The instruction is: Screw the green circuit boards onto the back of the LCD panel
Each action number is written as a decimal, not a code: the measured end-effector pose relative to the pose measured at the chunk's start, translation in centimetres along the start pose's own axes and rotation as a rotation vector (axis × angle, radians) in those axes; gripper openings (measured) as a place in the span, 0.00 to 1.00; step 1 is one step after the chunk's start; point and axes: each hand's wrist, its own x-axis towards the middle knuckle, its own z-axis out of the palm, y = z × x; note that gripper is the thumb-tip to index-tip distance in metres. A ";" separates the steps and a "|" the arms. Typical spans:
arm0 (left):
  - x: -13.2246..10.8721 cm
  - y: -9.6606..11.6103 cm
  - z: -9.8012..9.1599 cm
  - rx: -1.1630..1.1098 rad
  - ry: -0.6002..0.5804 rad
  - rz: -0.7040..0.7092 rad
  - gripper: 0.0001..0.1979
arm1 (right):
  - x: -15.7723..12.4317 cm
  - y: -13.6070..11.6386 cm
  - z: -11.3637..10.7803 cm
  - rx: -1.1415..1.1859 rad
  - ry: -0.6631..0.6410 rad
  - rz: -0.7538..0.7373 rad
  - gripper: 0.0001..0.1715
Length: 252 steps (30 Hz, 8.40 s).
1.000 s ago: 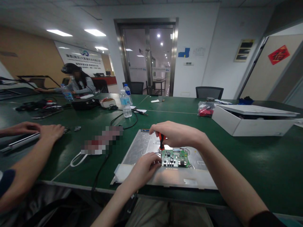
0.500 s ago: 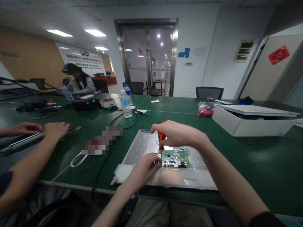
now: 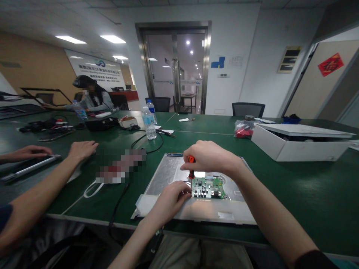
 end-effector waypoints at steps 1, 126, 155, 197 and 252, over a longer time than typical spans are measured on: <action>0.0 0.0 0.0 0.003 -0.002 -0.003 0.05 | -0.1 0.1 0.0 0.010 -0.001 -0.016 0.14; 7.3 -0.1 -3.5 0.271 -0.068 -0.052 0.10 | -8.7 14.3 11.0 1.177 0.549 0.731 0.32; 13.6 4.8 0.6 0.252 -0.228 0.231 0.08 | -9.3 14.7 11.4 1.166 0.738 0.741 0.31; 13.0 3.2 3.5 -0.034 -0.317 0.273 0.05 | -8.6 14.2 11.5 1.123 1.095 0.756 0.33; 13.4 2.8 3.4 -0.152 -0.415 0.241 0.05 | -8.0 8.8 11.3 0.423 0.968 0.329 0.26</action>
